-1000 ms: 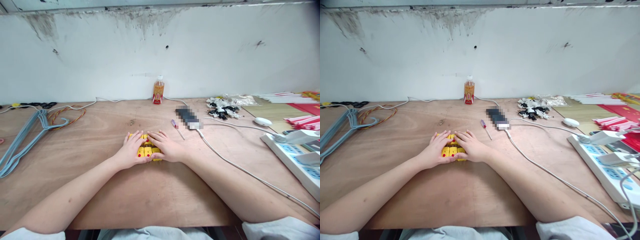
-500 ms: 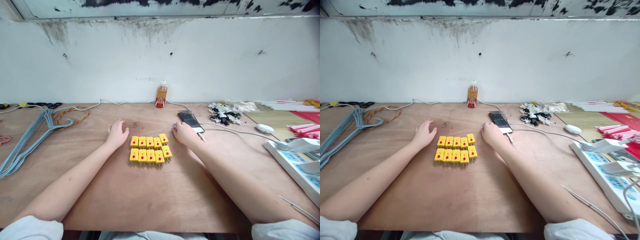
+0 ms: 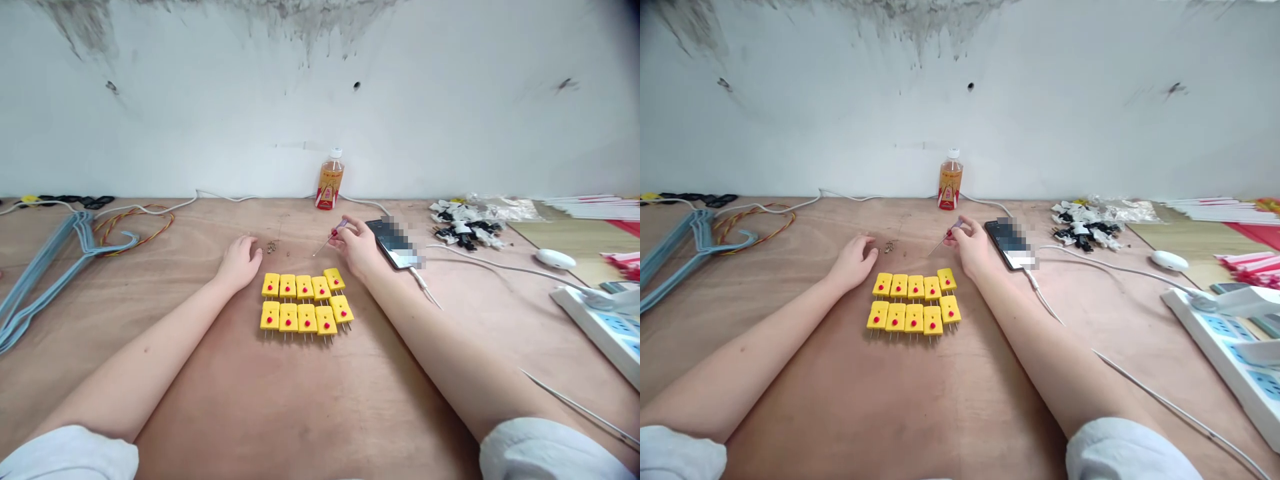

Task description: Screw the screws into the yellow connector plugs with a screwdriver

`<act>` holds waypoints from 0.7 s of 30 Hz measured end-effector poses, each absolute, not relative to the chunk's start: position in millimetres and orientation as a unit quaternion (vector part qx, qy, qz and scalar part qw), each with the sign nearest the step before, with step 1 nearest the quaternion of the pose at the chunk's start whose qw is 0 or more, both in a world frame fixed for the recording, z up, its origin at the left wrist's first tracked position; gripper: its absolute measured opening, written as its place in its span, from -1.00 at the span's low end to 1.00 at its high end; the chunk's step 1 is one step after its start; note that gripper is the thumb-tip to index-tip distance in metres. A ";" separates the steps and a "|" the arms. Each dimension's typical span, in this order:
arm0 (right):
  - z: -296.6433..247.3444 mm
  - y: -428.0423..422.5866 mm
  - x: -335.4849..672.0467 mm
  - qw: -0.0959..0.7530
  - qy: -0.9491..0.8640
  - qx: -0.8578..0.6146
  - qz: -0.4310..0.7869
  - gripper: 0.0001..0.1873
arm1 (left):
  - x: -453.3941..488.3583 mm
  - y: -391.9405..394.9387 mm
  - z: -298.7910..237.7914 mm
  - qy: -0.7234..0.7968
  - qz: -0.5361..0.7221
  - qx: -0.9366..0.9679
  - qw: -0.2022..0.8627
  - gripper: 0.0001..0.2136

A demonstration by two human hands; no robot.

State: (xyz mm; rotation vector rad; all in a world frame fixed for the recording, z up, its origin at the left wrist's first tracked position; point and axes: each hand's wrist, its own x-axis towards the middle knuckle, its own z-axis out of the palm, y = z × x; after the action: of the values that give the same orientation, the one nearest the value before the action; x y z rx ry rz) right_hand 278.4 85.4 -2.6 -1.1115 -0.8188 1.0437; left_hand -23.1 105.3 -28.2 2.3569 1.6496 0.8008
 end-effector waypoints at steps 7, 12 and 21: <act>-14.1 74.0 270.7 0.590 -0.436 -0.457 0.503 -0.46 | -14.8 94.1 -19.9 0.500 0.227 0.833 0.066 -0.65; -10.9 69.9 269.4 0.567 -0.473 -0.462 0.490 -0.55 | -15.4 92.3 -20.8 0.482 0.220 0.845 0.070 -0.66; -16.5 73.8 272.9 0.581 -0.457 -0.462 0.489 -0.56 | -17.3 89.7 -14.8 0.446 0.259 0.851 0.096 -0.72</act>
State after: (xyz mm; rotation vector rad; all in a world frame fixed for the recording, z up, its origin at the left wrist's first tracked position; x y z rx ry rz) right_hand 272.9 73.8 -16.5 -1.0798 -1.0677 1.1427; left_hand -17.3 89.7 -14.8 2.5230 1.3230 0.7662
